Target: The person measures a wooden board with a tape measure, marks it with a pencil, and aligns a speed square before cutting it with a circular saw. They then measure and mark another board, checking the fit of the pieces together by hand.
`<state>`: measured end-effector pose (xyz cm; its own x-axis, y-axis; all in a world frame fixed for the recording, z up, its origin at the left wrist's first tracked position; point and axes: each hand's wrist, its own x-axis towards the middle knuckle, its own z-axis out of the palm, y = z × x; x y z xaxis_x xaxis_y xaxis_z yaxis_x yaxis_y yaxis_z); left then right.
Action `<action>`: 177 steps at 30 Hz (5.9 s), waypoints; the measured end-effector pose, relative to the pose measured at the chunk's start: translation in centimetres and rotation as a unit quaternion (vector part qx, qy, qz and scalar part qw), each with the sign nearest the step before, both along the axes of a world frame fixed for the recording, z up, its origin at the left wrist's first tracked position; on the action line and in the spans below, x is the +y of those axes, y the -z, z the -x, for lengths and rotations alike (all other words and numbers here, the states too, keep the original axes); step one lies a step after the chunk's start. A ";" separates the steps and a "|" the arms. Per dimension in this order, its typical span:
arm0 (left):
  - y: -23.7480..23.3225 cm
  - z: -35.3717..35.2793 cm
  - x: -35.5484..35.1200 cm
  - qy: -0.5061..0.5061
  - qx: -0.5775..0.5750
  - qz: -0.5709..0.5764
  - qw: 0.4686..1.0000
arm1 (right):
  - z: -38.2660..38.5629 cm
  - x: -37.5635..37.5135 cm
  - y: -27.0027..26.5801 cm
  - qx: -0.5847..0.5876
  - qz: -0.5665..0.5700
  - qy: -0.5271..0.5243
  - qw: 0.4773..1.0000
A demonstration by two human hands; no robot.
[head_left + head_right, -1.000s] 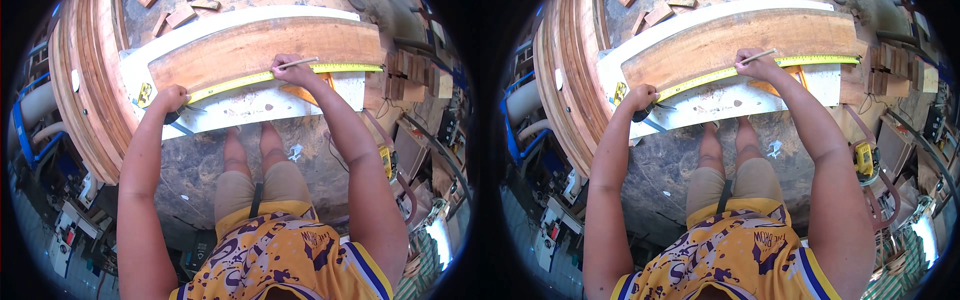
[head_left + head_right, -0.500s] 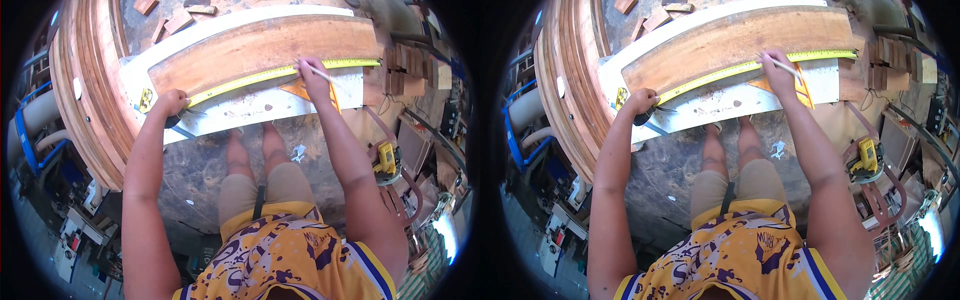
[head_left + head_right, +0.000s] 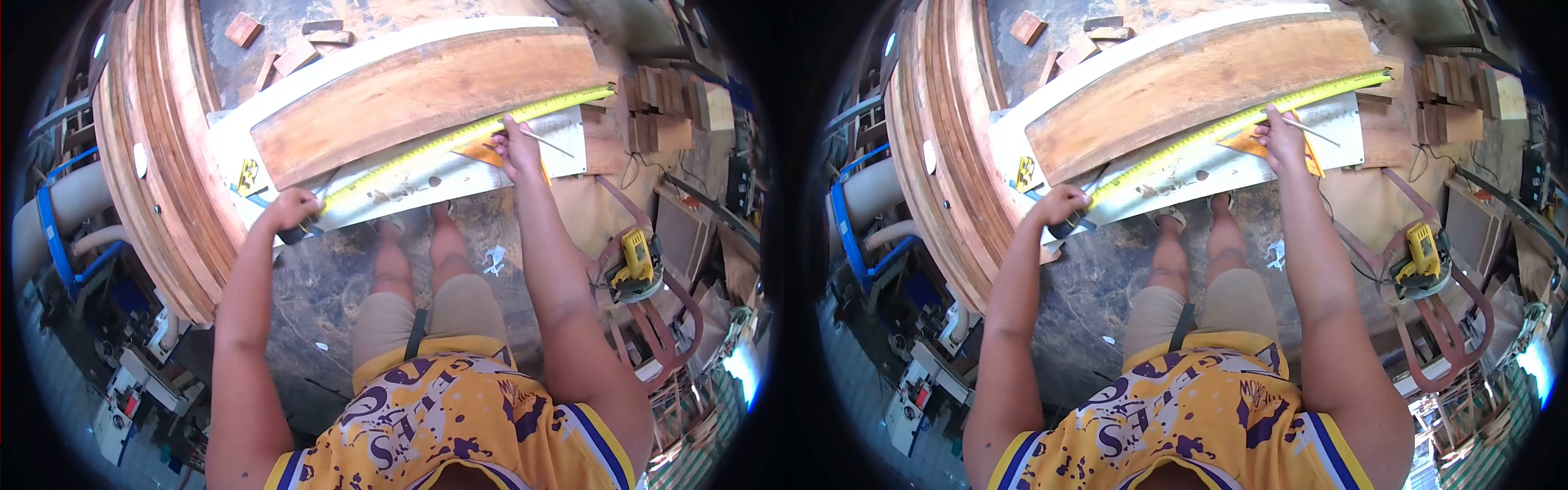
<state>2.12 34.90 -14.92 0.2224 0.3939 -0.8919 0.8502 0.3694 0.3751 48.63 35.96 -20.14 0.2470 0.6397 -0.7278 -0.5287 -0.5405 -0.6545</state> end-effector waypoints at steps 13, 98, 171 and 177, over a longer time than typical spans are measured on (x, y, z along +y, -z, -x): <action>-3.1 -3.3 -22.5 -0.235 -0.236 0.054 0.941 | 8.9 -4.4 -4.7 -0.084 -0.036 -0.456 0.885; 5.5 -11.7 4.9 0.166 -0.083 -0.468 0.864 | 14.0 -1.6 1.9 0.032 0.038 -0.200 0.978; 3.7 -12.7 4.4 0.268 0.015 -0.445 0.854 | 7.7 -3.4 -1.4 -0.353 -0.108 -0.454 0.811; 4.0 -13.0 3.4 0.238 0.029 -0.465 0.852 | 4.5 -20.1 -3.7 -0.250 -0.067 -0.445 0.857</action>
